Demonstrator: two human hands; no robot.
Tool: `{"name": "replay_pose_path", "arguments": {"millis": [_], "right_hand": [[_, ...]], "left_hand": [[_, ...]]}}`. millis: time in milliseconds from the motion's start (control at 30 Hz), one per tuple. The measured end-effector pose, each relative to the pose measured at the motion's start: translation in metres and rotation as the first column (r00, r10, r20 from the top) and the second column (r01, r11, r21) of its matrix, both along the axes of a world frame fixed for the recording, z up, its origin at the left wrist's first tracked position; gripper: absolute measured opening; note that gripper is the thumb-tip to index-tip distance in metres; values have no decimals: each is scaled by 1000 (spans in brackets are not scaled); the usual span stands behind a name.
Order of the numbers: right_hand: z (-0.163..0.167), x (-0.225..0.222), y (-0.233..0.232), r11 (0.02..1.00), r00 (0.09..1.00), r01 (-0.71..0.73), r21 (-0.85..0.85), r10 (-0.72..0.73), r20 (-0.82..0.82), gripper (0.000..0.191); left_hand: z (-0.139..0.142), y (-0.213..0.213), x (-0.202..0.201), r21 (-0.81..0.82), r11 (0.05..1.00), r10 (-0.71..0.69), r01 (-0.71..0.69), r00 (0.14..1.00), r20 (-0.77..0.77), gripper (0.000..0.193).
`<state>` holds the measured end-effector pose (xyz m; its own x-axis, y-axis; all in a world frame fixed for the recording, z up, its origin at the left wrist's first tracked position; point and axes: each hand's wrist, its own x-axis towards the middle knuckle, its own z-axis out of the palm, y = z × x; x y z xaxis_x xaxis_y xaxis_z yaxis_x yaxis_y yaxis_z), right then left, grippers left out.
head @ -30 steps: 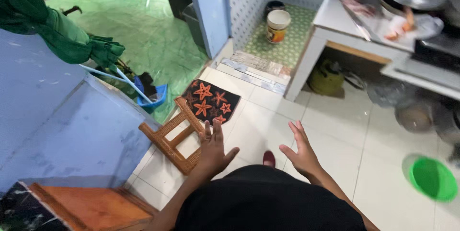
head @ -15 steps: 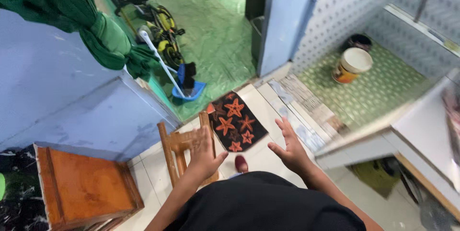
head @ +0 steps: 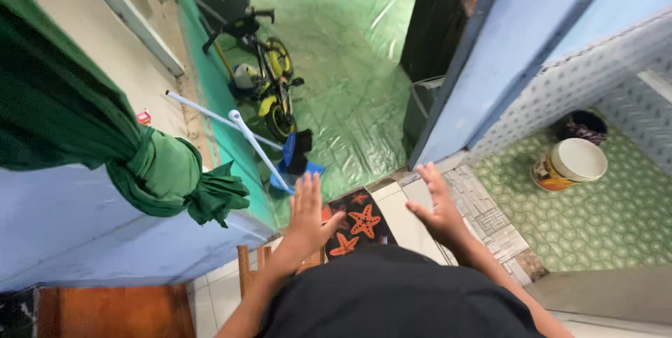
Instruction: The person ties back a gray curtain, then walks through the house opening and closing wooden doors, adjusting a window blind, and opening a wooden casement window. They turn a door handle, slide a door latch, and push the window open outward.
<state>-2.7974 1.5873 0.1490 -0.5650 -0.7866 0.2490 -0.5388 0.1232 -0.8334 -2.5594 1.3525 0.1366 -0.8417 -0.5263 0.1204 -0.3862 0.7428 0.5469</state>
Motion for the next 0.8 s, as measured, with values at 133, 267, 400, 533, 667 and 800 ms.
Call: {"name": "replay_pose_path", "arguments": {"millis": [133,267,400,533,667,800], "right_hand": [[-4,-53,-43,999,998,36,-12,-36,50,82],[-32,-124,-89,998,992,33,50,-38,121,82],[-44,-219,-175,998,984,7,59,-18,175,80],[-28,-300,-283,993,963,-112,-24,115,245,81],[-2,-359,-372,964,967,-251,-85,253,17,80],[7,-397,-431,956,956,-283,-73,288,64,79]], "left_hand": [[26,-45,-72,2,998,-58,58,997,44,109],[22,-91,-133,-47,997,-58,62,995,78,104],[12,-158,-194,-7,999,43,-43,999,-29,112],[19,-235,-252,13,983,183,-182,981,-65,112],[22,-291,-296,-10,962,274,-275,961,-27,113],[6,-338,-326,46,931,363,-361,931,-36,109]]}}
